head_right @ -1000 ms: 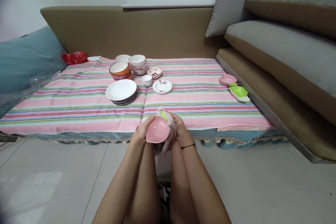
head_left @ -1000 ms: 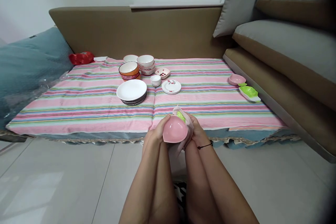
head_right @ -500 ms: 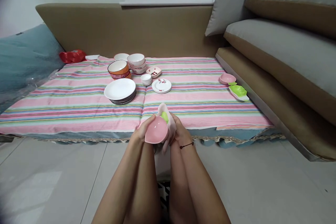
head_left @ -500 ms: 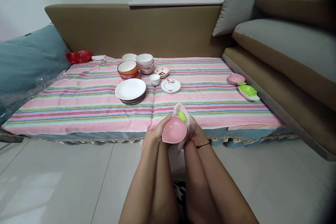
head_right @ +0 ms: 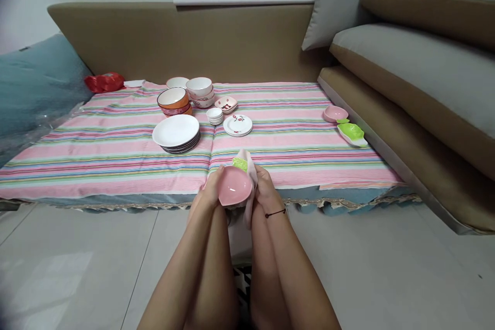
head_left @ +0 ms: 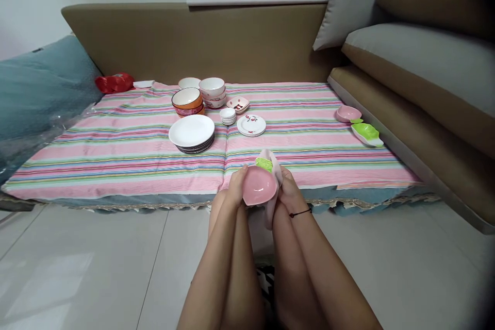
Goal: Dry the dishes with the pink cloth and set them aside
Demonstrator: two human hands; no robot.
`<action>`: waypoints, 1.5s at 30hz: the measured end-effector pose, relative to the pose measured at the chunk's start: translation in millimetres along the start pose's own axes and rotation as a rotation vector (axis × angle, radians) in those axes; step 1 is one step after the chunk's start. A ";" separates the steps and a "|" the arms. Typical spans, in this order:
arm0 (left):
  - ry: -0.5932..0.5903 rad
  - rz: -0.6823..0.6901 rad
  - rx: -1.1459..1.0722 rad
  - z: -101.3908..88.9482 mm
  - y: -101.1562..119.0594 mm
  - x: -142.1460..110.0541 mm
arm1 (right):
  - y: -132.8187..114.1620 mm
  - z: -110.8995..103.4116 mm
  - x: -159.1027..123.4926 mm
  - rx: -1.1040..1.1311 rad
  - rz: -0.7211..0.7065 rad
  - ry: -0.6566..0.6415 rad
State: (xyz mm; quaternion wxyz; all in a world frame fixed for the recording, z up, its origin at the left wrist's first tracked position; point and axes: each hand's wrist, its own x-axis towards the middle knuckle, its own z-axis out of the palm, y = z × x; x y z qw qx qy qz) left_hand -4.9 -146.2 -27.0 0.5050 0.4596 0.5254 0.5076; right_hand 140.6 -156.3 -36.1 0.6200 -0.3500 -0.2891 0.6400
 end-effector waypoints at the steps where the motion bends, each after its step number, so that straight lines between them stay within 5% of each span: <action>1: -0.006 0.041 0.021 1.5 -1.0 2.1 | 0.4 -1.0 1.3 -0.001 -0.002 0.025; 14: -0.055 0.294 0.415 5.8 -4.6 -10.4 | 9.3 -5.5 14.0 -0.324 -0.246 0.379; 21: -0.030 0.297 0.323 7.5 -2.2 -4.3 | 6.2 -5.8 13.2 -0.409 -0.274 0.422; 29: 0.053 0.295 0.210 4.8 11.1 24.4 | -11.8 9.9 33.2 -0.135 -0.174 0.242; 39: -0.311 0.193 0.236 1.1 75.2 101.5 | -61.3 39.9 111.3 -0.380 -0.266 0.057; 45: -0.436 -0.120 -0.105 -2.7 85.8 138.7 | -76.0 54.9 140.8 -0.431 -0.177 -0.234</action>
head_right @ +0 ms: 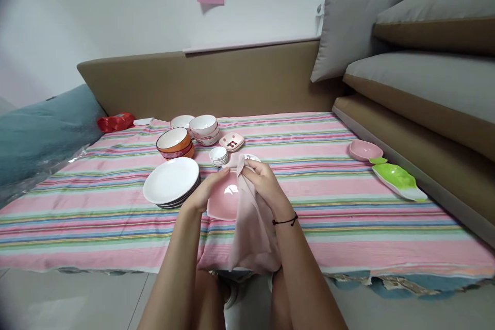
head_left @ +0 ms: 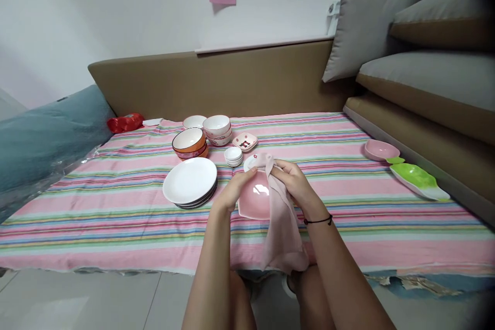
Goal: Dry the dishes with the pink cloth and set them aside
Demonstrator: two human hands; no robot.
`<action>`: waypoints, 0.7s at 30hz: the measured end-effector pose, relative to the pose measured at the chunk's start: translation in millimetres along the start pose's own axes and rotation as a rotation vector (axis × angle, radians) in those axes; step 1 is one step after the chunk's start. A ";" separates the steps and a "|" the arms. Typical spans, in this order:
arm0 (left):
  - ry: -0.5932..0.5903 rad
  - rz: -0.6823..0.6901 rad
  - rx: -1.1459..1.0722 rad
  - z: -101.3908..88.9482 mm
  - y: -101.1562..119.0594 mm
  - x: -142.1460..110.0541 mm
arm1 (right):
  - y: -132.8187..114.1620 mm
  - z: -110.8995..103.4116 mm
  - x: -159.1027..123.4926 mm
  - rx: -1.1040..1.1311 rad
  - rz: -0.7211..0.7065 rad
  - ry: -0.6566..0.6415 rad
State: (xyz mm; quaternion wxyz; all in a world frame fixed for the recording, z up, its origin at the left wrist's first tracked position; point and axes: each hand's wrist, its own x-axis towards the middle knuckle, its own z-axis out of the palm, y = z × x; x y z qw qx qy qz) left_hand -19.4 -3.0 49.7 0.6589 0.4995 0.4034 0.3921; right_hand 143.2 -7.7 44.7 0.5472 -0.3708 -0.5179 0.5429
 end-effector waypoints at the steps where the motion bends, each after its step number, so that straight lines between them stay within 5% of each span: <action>1: 0.004 -0.017 -0.055 -2.0 -3.0 3.6 | 2.3 1.6 2.9 0.054 0.009 0.001; 5: 0.103 0.007 -0.142 -5.4 -22.5 13.7 | 23.0 5.4 10.9 0.128 0.026 0.161; 12: 0.305 0.042 -0.103 -0.5 -43.1 20.6 | 40.9 -4.3 11.5 -0.112 0.020 0.573; 15: 0.256 -0.002 -0.125 0.5 -42.3 18.2 | 36.8 -10.5 6.4 -0.135 0.018 0.464; 21: 0.020 -0.210 -0.165 -7.5 -33.8 8.8 | 33.6 -10.8 0.4 0.171 0.212 0.022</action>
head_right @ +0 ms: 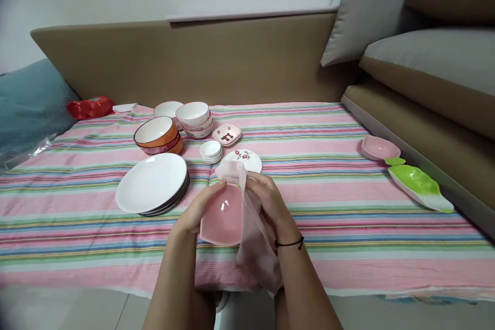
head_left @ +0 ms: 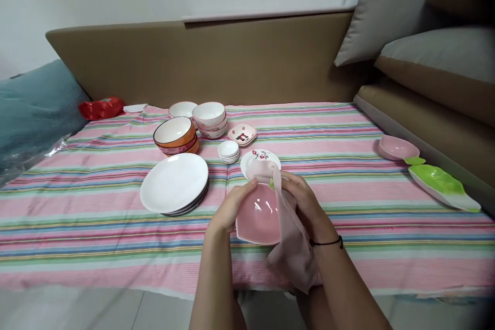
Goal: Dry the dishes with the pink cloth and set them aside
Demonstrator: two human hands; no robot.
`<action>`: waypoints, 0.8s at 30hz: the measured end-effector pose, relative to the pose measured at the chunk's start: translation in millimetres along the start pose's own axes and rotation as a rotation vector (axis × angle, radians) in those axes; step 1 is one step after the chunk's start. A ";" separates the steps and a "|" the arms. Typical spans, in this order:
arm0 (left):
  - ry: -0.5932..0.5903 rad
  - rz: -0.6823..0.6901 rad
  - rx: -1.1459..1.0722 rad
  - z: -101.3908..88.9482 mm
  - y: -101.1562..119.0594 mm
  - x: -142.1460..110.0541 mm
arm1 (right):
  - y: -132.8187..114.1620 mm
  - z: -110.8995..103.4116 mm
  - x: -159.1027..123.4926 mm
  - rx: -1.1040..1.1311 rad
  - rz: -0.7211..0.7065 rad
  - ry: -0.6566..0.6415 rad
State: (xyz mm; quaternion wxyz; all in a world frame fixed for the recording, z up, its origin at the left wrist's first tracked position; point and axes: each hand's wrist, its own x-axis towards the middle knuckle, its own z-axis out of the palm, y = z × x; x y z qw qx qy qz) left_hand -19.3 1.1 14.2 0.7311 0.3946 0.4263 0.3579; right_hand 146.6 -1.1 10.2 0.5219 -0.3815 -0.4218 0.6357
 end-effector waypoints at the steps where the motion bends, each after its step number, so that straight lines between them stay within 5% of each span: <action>1: 0.007 -0.006 -0.011 -1.9 0.3 -0.4 | 1.1 1.7 0.6 0.014 0.007 -0.004; 10: 0.345 0.179 -0.111 -6.4 -10.6 22.1 | 8.9 14.5 7.0 -0.237 -0.154 0.607; 13: 0.405 0.205 -0.155 -4.6 -8.5 27.0 | 9.4 14.8 6.7 -0.229 -0.176 0.594; 19: 0.330 0.179 -0.005 -5.2 -3.9 22.4 | 10.4 7.6 8.1 -0.167 -0.141 0.561; 24: 0.178 0.166 0.242 -7.5 0.1 12.5 | 9.6 4.4 6.1 -0.198 -0.118 0.297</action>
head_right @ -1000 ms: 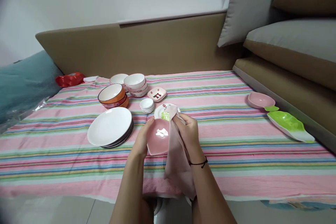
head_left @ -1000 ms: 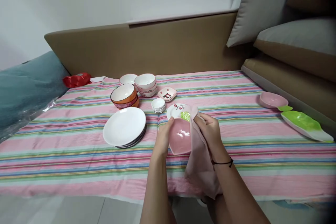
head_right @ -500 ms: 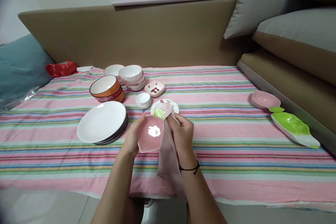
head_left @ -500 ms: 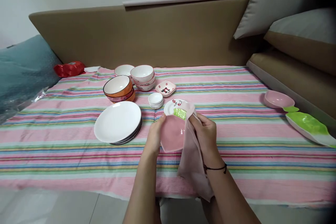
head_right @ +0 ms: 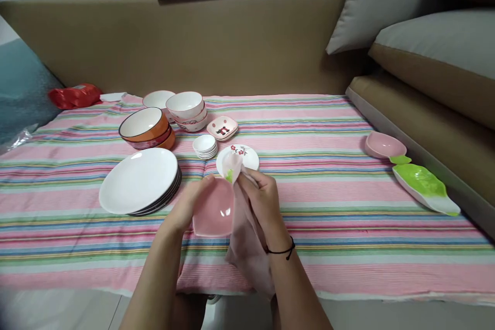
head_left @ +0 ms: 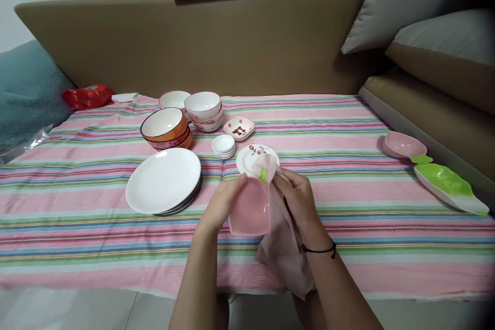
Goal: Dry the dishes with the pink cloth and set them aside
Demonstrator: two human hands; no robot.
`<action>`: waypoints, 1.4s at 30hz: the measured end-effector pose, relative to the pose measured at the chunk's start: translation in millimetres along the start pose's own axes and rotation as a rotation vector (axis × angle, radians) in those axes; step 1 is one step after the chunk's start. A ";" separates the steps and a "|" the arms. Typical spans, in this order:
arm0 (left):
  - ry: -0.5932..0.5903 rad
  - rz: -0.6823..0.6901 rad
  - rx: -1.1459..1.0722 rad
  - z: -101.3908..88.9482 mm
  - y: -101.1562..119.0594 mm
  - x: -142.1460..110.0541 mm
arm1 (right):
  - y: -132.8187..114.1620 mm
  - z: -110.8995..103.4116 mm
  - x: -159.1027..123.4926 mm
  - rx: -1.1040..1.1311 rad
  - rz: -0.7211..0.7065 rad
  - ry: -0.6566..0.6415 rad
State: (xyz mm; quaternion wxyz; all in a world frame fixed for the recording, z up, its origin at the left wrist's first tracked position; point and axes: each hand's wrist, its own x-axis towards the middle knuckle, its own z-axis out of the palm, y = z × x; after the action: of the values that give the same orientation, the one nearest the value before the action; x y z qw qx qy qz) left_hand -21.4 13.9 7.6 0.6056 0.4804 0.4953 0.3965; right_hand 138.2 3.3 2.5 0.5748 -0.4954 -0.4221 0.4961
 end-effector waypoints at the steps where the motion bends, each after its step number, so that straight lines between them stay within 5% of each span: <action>1: -0.074 -0.015 0.037 -0.1 1.3 -2.1 | 0.2 0.5 -0.6 -0.018 -0.017 -0.054; 5: -0.206 -0.087 0.051 1.8 4.2 -8.2 | 3.1 4.8 -1.5 -0.048 -0.082 -0.046; 10: -0.019 0.031 0.028 0.6 -1.3 -3.9 | 6.2 8.0 0.0 -0.010 -0.022 0.158; 15: 0.127 0.066 0.035 -2.6 -5.0 2.2 | 6.5 6.9 0.0 0.104 0.034 0.172; 23: -0.177 -0.036 0.118 1.3 0.7 -5.1 | 10.3 6.3 1.5 0.025 0.056 0.015; 30: 0.144 0.069 0.017 -0.1 -1.5 -1.8 | 10.0 9.3 10.0 0.059 0.016 0.123; 33: 0.187 0.067 0.009 -1.7 -1.6 -1.0 | 7.5 9.5 11.3 0.040 -0.015 0.144; 42: -0.048 -0.015 -0.035 -1.6 -1.4 -5.3 | -1.8 7.5 7.6 0.155 0.113 -0.094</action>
State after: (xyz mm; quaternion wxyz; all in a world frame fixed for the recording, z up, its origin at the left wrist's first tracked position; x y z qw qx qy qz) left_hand -24.0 8.8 7.4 0.6285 0.4753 0.4771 0.3892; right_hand 132.3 12.0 5.4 0.5620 -0.4485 -0.3804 0.5816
